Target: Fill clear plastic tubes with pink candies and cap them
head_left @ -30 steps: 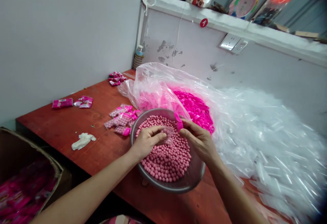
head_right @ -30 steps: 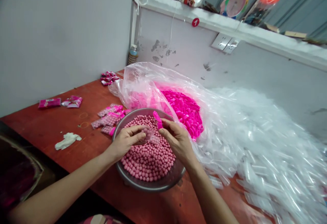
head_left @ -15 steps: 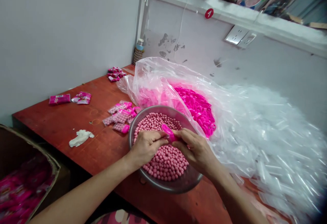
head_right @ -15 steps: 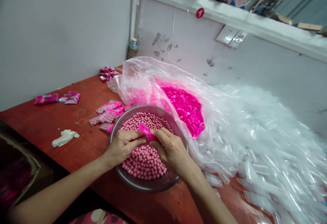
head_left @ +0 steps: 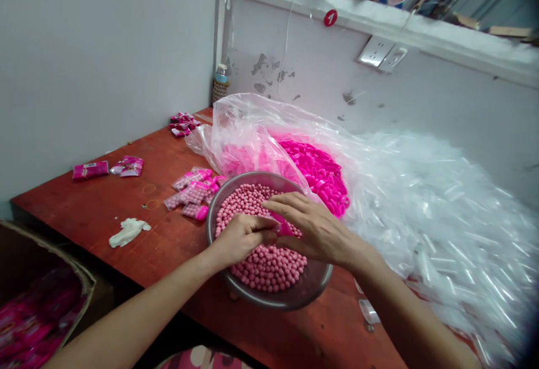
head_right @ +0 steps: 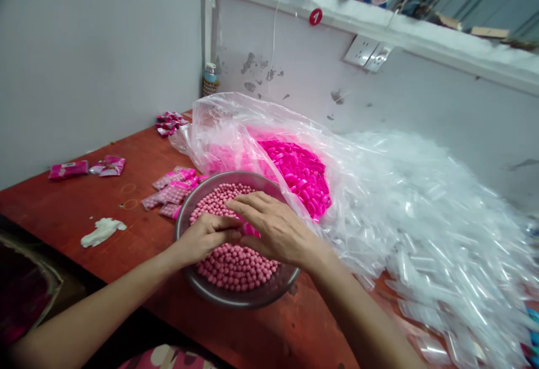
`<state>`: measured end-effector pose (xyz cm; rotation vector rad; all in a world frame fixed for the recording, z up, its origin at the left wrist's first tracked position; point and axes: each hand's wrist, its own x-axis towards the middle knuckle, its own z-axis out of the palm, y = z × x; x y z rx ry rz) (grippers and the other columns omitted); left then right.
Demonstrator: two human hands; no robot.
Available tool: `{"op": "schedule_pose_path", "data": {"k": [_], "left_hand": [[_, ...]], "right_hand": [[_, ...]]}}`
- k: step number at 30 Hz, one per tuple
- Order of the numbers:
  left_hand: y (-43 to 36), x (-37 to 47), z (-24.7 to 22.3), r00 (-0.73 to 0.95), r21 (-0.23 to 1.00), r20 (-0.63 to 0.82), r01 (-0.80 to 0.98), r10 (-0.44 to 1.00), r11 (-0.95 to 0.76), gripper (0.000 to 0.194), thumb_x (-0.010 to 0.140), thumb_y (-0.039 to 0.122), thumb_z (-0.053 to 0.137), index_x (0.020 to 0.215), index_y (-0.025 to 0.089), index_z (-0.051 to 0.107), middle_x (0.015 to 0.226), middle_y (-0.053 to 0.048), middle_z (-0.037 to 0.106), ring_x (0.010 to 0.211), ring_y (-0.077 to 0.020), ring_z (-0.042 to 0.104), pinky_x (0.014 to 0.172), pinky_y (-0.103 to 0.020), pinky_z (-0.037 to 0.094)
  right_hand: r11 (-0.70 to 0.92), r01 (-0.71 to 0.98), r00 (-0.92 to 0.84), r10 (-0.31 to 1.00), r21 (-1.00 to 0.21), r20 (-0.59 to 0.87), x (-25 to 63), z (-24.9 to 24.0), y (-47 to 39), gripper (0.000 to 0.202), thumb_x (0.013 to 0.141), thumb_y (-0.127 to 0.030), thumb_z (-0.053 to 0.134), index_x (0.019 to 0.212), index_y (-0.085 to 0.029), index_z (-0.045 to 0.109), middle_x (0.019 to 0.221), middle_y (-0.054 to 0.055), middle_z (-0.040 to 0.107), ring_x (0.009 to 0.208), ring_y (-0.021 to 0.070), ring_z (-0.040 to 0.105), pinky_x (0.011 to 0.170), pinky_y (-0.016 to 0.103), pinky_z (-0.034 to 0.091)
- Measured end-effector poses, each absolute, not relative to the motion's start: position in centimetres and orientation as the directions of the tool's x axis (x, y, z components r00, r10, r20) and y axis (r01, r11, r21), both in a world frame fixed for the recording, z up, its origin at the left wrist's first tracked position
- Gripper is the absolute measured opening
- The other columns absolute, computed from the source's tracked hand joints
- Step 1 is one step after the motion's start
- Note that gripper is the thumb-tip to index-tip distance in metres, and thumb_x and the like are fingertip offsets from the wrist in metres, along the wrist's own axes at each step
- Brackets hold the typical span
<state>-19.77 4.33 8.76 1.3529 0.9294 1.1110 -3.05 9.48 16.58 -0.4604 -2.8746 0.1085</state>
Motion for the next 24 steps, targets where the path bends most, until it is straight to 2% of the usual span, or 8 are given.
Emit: {"op": "schedule_pose_path", "data": {"k": [2,5,10,13,19,24], "left_hand": [[4.4,-19.9,8.7,0.226,0.993,0.077,-0.100,0.971,-0.056,0.020,0.074,0.024,0.058,0.086,0.013,0.070,0.075,-0.004,0.067,0.075,-0.0195,0.060,0.068,-0.027,0.046],[4.6,-20.2,8.8,0.148,0.985,0.051,-0.173,0.988,-0.024,0.022,0.075,0.026,0.058,0.088,0.011,0.068,0.076,-0.004,0.065,0.071,-0.0162,0.058,0.065,-0.024,0.045],[4.9,-20.3,8.6,0.042,0.961,0.078,-0.270,0.996,-0.064,0.020,0.076,0.024,0.057,0.091,0.013,0.066,0.072,0.000,0.061,0.063,-0.0107,0.051,0.060,-0.021,0.040],[5.0,-20.3,8.4,0.014,0.960,0.065,-0.274,0.998,-0.058,0.019,0.075,0.024,0.058,0.089,0.014,0.065,0.071,0.001,0.061,0.064,-0.0111,0.051,0.062,-0.021,0.039],[5.0,-20.4,8.3,0.021,0.945,0.092,-0.316,0.996,-0.081,0.017,0.076,0.022,0.056,0.089,0.013,0.065,0.073,0.000,0.061,0.067,-0.0119,0.053,0.062,-0.021,0.039],[5.0,-20.4,8.2,0.025,0.938,0.096,-0.337,0.995,-0.082,0.015,0.076,0.021,0.056,0.086,0.013,0.064,0.068,0.001,0.058,0.065,-0.0111,0.051,0.061,-0.020,0.038]], "right_hand": [[0.926,0.374,-0.874,0.369,-0.046,0.315,-3.0,15.9,9.8,0.043,0.080,-0.036,0.055,0.119,-0.018,0.048,0.112,0.011,0.053,0.104,0.0215,0.050,0.086,0.035,0.046],[0.882,0.471,-0.782,0.432,-0.028,0.450,-2.7,14.4,10.0,0.042,0.077,-0.036,0.059,0.114,-0.017,0.050,0.105,0.012,0.054,0.097,0.0219,0.053,0.079,0.034,0.050],[0.811,0.585,-0.718,0.533,-0.028,0.447,-3.6,11.9,8.7,0.070,0.072,-0.044,0.061,0.128,-0.012,0.034,0.117,0.017,0.050,0.109,0.0293,0.048,0.087,0.044,0.046],[0.748,0.663,-0.649,0.592,-0.025,0.479,-4.7,10.7,8.1,0.073,0.072,-0.045,0.059,0.129,-0.009,0.031,0.118,0.019,0.049,0.108,0.0307,0.048,0.087,0.045,0.046],[0.765,0.645,-0.597,0.509,-0.007,0.620,-5.6,9.3,8.5,0.063,0.071,-0.038,0.059,0.123,-0.008,0.039,0.107,0.017,0.055,0.099,0.0273,0.052,0.083,0.039,0.048],[0.782,0.623,-0.594,0.480,-0.008,0.646,-5.7,9.4,8.5,0.060,0.070,-0.035,0.057,0.122,-0.009,0.040,0.105,0.016,0.056,0.096,0.0269,0.053,0.080,0.039,0.048]]}}
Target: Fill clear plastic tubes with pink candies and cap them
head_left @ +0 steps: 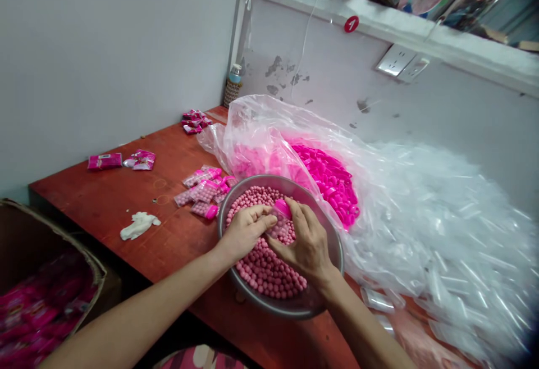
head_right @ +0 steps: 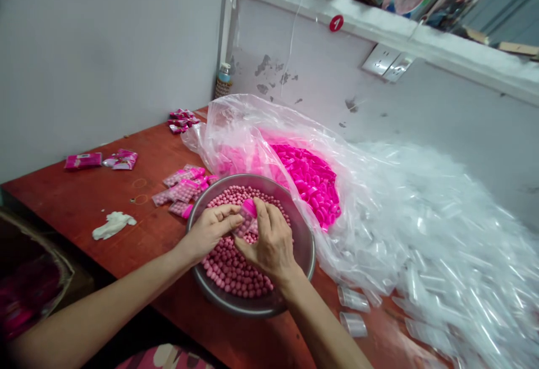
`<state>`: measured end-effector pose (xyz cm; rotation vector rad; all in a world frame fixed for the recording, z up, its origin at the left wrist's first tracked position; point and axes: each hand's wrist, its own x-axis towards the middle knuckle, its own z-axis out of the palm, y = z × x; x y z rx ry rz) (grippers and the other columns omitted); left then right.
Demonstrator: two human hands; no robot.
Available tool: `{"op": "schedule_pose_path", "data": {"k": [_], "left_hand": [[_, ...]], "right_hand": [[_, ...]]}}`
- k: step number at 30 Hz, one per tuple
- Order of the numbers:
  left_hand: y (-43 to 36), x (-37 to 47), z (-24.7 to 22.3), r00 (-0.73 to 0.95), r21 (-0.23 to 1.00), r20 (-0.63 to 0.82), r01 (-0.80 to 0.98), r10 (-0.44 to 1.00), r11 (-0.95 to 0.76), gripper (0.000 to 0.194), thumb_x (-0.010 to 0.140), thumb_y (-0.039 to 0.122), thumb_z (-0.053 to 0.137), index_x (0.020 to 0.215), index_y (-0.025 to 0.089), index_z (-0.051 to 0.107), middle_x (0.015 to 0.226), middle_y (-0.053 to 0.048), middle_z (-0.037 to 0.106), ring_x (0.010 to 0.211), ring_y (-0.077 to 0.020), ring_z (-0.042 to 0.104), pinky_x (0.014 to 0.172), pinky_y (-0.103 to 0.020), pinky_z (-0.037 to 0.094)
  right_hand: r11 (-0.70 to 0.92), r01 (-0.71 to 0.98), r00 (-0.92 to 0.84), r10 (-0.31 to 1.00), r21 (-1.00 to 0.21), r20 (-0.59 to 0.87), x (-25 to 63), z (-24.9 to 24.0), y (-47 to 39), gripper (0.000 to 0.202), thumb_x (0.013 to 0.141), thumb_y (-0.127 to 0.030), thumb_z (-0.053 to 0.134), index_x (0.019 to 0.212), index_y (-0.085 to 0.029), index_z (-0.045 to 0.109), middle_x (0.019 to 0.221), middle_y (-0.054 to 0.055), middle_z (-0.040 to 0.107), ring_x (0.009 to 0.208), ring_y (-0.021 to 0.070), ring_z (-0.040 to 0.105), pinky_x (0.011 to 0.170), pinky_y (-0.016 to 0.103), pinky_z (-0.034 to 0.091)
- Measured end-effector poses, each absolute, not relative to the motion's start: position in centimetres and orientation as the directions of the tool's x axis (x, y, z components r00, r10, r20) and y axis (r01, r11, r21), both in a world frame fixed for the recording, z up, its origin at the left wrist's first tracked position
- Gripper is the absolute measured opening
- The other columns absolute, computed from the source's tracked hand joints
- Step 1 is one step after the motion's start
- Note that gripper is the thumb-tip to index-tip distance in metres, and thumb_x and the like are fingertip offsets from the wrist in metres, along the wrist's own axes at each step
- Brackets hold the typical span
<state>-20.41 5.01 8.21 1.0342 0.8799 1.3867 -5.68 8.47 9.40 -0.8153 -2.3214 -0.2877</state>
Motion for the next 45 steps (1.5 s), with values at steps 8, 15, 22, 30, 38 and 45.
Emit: {"op": "schedule_pose_path", "data": {"k": [8,15,22,30,38,45], "left_hand": [[5.0,-20.4,7.8,-0.052,0.950,0.095,-0.295,0.994,-0.106,0.014,0.074,0.021,0.057,0.082,0.012,0.064,0.066,0.001,0.056,0.062,-0.0103,0.048,0.059,-0.020,0.036],[5.3,-20.2,7.5,-0.119,0.973,0.118,-0.186,0.986,-0.139,0.016,0.074,0.022,0.056,0.084,0.013,0.063,0.066,0.001,0.057,0.061,-0.0114,0.050,0.058,-0.021,0.037],[5.4,-20.5,6.9,-0.131,0.973,0.074,-0.207,0.989,-0.100,0.011,0.071,0.019,0.056,0.070,0.011,0.063,0.059,0.000,0.056,0.056,-0.0113,0.049,0.054,-0.022,0.037],[5.2,-20.3,7.5,-0.139,0.955,0.096,-0.266,0.986,-0.131,0.013,0.071,0.023,0.060,0.076,0.012,0.065,0.065,0.000,0.060,0.060,-0.0111,0.053,0.059,-0.022,0.041],[9.2,-27.4,8.0,-0.460,0.979,0.163,-0.036,0.873,-0.202,0.031,0.071,0.034,0.059,0.094,0.013,0.064,0.078,-0.005,0.069,0.067,-0.0137,0.062,0.066,-0.026,0.050],[10.3,-31.9,5.4,-0.558,0.972,0.207,0.210,0.804,-0.105,0.042,0.067,0.025,0.062,0.108,0.013,0.061,0.109,-0.010,0.064,0.100,-0.0221,0.057,0.090,-0.034,0.041]], "right_hand": [[0.773,0.634,-0.640,0.511,0.020,0.574,-6.0,9.3,8.5,0.063,0.071,-0.037,0.057,0.125,-0.009,0.037,0.107,0.017,0.054,0.100,0.0281,0.050,0.084,0.042,0.046],[0.749,0.662,-0.682,0.622,-0.038,0.385,-6.8,10.7,8.8,0.065,0.071,-0.036,0.054,0.126,-0.007,0.034,0.116,0.017,0.050,0.106,0.0276,0.048,0.084,0.039,0.046],[0.694,0.696,-0.685,0.566,0.184,0.459,-7.6,10.0,8.5,0.046,0.071,-0.030,0.048,0.111,-0.007,0.049,0.088,0.013,0.058,0.078,0.0239,0.055,0.065,0.033,0.047],[0.778,0.626,-0.727,0.557,0.053,0.402,-6.9,10.5,8.9,0.069,0.073,-0.040,0.053,0.130,-0.009,0.028,0.115,0.019,0.051,0.103,0.0300,0.051,0.081,0.041,0.045],[0.740,0.667,-0.725,0.671,-0.083,0.154,-2.6,11.4,12.9,0.049,0.082,-0.037,0.052,0.124,-0.014,0.041,0.116,0.014,0.056,0.103,0.0235,0.056,0.085,0.036,0.044],[0.725,0.687,-0.719,0.688,0.049,-0.098,-3.5,8.4,12.9,0.029,0.081,-0.035,0.052,0.103,-0.017,0.056,0.096,0.009,0.062,0.084,0.0202,0.061,0.067,0.027,0.045]]}}
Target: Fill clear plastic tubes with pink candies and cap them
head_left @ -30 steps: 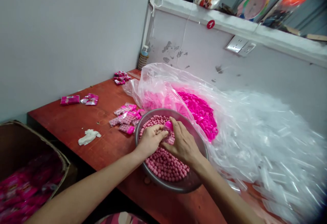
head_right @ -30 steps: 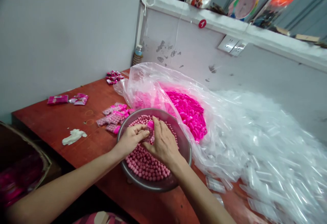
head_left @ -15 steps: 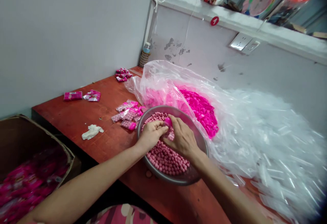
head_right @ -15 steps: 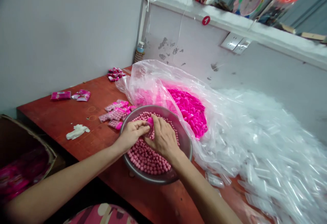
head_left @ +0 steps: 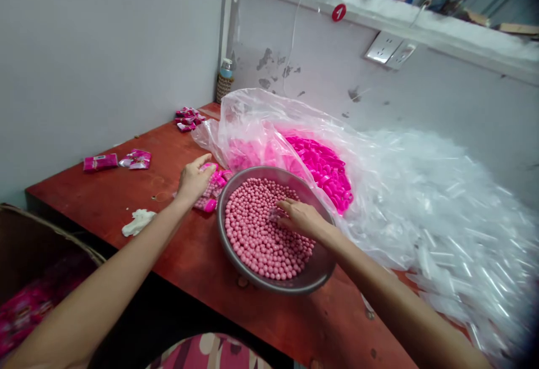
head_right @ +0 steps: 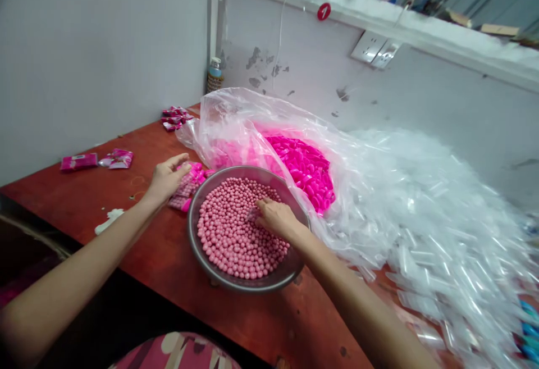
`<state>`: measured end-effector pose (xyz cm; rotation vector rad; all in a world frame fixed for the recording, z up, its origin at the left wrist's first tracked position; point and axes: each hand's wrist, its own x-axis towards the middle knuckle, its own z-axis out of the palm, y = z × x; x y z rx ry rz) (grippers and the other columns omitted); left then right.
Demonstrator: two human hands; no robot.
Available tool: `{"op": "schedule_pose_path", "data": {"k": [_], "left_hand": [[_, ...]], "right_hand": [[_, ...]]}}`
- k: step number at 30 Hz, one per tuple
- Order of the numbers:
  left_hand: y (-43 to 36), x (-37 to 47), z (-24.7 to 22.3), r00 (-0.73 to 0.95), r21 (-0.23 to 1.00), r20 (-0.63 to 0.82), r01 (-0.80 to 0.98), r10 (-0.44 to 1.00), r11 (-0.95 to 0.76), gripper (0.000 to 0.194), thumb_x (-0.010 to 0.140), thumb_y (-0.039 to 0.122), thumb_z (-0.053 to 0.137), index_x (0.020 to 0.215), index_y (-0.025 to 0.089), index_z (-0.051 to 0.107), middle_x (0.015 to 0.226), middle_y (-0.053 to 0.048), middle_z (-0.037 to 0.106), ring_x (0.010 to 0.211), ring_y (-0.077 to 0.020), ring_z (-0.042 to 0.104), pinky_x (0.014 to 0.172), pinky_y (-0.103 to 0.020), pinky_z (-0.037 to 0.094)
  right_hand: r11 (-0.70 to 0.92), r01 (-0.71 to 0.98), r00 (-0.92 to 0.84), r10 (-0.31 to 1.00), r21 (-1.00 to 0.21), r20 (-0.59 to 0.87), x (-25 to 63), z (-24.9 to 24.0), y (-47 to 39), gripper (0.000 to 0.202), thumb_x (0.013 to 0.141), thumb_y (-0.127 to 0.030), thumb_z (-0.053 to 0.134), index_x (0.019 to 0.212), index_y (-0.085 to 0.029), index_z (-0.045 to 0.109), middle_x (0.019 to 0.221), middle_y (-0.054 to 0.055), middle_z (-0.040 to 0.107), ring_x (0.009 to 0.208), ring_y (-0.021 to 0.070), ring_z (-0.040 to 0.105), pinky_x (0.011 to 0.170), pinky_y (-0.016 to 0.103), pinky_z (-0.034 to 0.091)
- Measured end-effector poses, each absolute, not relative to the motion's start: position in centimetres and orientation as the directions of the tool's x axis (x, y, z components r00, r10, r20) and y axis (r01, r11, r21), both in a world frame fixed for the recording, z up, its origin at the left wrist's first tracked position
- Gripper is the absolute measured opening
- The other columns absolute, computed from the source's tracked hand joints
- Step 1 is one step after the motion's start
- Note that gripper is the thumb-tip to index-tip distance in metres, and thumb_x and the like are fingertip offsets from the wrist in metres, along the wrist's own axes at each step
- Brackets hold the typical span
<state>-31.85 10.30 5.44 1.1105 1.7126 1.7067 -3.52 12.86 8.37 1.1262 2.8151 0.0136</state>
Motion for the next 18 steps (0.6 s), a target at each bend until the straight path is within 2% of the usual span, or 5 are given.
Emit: {"op": "schedule_pose_path", "data": {"k": [5,9,13,15,18], "left_hand": [[8.3,-28.9,7.0,-0.400,0.907,0.343,0.376,0.850,-0.189,0.036,0.076,0.027,0.055,0.108,0.014,0.061,0.108,-0.008,0.065,0.100,-0.0205,0.058,0.091,-0.032,0.042],[7.1,-26.8,8.3,-0.353,0.926,0.342,0.284,0.871,-0.249,0.034,0.077,0.027,0.055,0.107,0.012,0.062,0.107,-0.009,0.066,0.099,-0.0201,0.059,0.090,-0.031,0.044],[6.0,-25.9,8.8,-0.296,0.938,0.319,0.234,0.900,-0.255,0.032,0.077,0.025,0.055,0.107,0.014,0.062,0.107,-0.008,0.066,0.098,-0.0202,0.060,0.089,-0.032,0.045],[5.5,-25.6,9.0,-0.243,0.941,0.296,0.242,0.924,-0.237,0.034,0.077,0.024,0.054,0.110,0.016,0.060,0.108,-0.008,0.065,0.099,-0.0202,0.060,0.090,-0.032,0.045],[5.0,-24.5,9.1,-0.127,0.970,0.184,0.181,0.975,-0.160,0.041,0.072,0.024,0.061,0.113,0.019,0.058,0.112,-0.008,0.063,0.096,-0.0220,0.061,0.086,-0.034,0.046]], "right_hand": [[0.795,0.606,-0.788,0.600,-0.006,-0.140,-6.1,8.1,12.9,0.016,0.083,-0.025,0.048,0.080,-0.017,0.061,0.083,0.008,0.061,0.074,0.0176,0.059,0.058,0.024,0.040],[0.852,0.508,-0.860,0.492,-0.128,-0.137,-8.5,7.3,12.3,0.015,0.082,-0.014,0.046,0.079,-0.015,0.060,0.081,0.007,0.060,0.078,0.0159,0.056,0.064,0.023,0.040],[0.831,0.488,-0.872,0.478,-0.269,-0.106,-8.8,7.7,11.7,0.010,0.082,-0.017,0.048,0.084,-0.014,0.057,0.082,0.004,0.060,0.074,0.0125,0.056,0.067,0.022,0.043],[0.726,0.497,-0.851,0.516,-0.475,-0.101,-8.0,8.5,11.5,0.013,0.085,-0.023,0.046,0.089,-0.014,0.055,0.081,0.002,0.060,0.072,0.0114,0.057,0.064,0.022,0.046],[0.328,0.408,-0.767,0.630,-0.852,-0.124,-6.3,9.9,11.1,0.018,0.082,-0.031,0.051,0.087,-0.014,0.052,0.075,0.000,0.058,0.066,0.0110,0.057,0.060,0.024,0.048]]}}
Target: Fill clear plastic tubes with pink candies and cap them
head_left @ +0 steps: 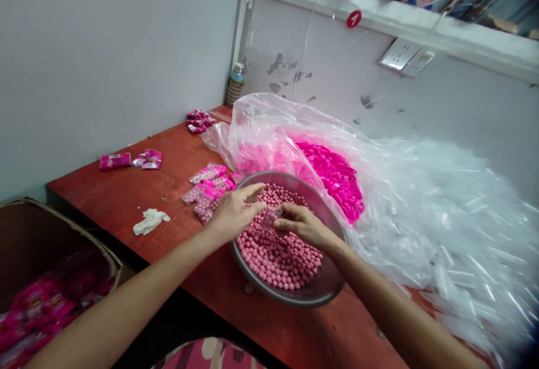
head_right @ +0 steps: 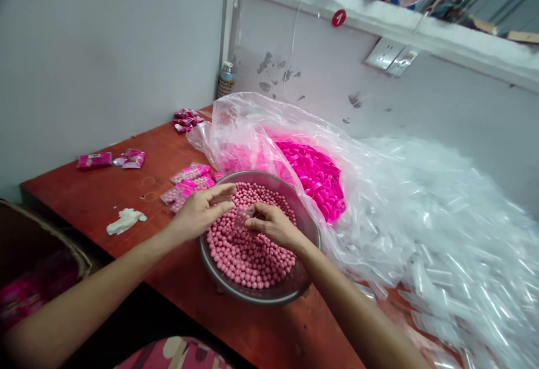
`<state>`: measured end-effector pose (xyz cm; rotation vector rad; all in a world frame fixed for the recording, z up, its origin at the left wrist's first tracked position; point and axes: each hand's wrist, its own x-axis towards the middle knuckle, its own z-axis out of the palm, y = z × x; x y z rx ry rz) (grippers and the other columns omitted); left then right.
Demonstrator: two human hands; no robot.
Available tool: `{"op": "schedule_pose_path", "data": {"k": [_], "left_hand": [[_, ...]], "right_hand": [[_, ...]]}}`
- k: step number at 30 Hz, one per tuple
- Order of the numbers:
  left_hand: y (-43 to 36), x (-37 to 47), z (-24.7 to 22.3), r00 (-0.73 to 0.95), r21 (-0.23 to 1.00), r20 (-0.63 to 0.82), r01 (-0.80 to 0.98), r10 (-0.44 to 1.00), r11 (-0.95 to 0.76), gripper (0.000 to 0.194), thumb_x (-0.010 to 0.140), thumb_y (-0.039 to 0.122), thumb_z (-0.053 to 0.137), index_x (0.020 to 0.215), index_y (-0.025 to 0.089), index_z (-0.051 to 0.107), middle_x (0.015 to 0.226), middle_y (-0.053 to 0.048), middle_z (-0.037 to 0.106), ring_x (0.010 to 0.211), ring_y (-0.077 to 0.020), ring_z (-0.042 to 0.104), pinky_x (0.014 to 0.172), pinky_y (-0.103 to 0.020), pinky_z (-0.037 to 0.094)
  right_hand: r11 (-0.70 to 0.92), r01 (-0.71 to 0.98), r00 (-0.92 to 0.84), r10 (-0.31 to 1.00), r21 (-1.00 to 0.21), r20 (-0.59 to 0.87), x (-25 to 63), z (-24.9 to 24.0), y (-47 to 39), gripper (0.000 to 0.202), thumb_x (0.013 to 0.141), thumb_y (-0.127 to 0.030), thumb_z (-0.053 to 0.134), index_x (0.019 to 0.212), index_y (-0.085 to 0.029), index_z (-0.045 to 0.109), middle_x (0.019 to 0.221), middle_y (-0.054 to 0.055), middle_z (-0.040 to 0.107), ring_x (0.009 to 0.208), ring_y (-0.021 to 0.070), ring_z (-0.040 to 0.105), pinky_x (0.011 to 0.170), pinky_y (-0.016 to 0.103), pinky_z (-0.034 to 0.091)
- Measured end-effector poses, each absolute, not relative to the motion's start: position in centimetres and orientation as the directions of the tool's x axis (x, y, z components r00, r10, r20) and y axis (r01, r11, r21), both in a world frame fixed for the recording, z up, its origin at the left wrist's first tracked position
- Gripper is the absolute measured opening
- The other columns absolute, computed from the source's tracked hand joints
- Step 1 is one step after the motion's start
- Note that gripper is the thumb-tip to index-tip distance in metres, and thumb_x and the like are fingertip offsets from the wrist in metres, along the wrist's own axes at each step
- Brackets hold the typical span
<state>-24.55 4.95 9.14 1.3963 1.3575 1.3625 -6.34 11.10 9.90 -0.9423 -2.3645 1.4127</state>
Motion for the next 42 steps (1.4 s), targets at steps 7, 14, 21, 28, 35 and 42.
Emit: {"op": "schedule_pose_path", "data": {"k": [7,14,21,28,35,42], "left_hand": [[4.9,-21.2,9.4,0.191,0.967,-0.022,-0.244,0.981,0.069,0.027,0.072,0.023,0.060,0.096,0.013,0.067,0.084,-0.007,0.068,0.076,-0.0178,0.063,0.071,-0.030,0.050],[5.2,-20.5,9.2,0.253,0.967,-0.062,-0.223,0.965,0.120,0.034,0.069,0.025,0.065,0.101,0.013,0.066,0.081,-0.005,0.068,0.070,-0.0154,0.061,0.068,-0.028,0.049],[5.1,-20.1,9.2,0.335,0.998,-0.010,-0.056,0.942,0.031,0.035,0.075,0.025,0.060,0.109,0.020,0.063,0.095,-0.005,0.068,0.087,-0.0204,0.061,0.076,-0.030,0.049],[4.7,-19.9,9.3,0.188,0.997,0.018,0.064,0.982,-0.030,0.028,0.074,0.026,0.062,0.101,0.028,0.066,0.100,0.000,0.068,0.098,-0.0214,0.060,0.085,-0.029,0.048],[4.9,-19.7,9.4,0.121,0.995,-0.072,-0.057,0.990,0.080,0.024,0.071,0.029,0.065,0.093,0.024,0.069,0.095,-0.001,0.070,0.094,-0.0218,0.062,0.081,-0.029,0.052],[5.0,-19.5,9.5,0.154,0.988,-0.110,-0.093,0.982,0.125,0.023,0.072,0.028,0.065,0.095,0.023,0.068,0.097,-0.001,0.069,0.095,-0.0193,0.060,0.083,-0.025,0.050]], "right_hand": [[0.108,0.211,-0.657,0.752,-0.971,-0.059,-3.7,11.7,9.9,0.030,0.074,-0.029,0.062,0.098,-0.016,0.050,0.077,0.000,0.060,0.068,0.0124,0.060,0.064,0.029,0.051],[0.462,0.293,-0.709,0.692,-0.837,0.134,-1.6,12.1,9.6,0.030,0.082,-0.027,0.051,0.112,-0.020,0.054,0.092,0.004,0.064,0.079,0.0144,0.062,0.071,0.030,0.052],[0.734,0.330,-0.725,0.600,-0.594,0.338,-1.4,11.7,8.6,0.019,0.083,-0.021,0.052,0.100,-0.018,0.060,0.088,0.003,0.066,0.082,0.0121,0.062,0.075,0.023,0.048],[0.692,0.348,-0.718,0.630,-0.632,0.294,-0.2,11.8,7.3,0.047,0.078,-0.025,0.060,0.121,-0.019,0.043,0.095,0.003,0.064,0.076,0.0100,0.062,0.072,0.021,0.048],[0.343,0.807,-0.196,0.923,-0.480,0.330,6.7,11.8,16.2,0.020,0.082,-0.030,0.050,0.096,-0.021,0.062,0.089,0.001,0.067,0.081,0.0148,0.062,0.074,0.025,0.046],[0.124,0.897,0.019,0.948,-0.424,0.317,8.0,9.7,25.4,0.023,0.068,-0.025,0.061,0.089,-0.017,0.064,0.092,0.012,0.066,0.090,0.0282,0.059,0.076,0.038,0.041]]}}
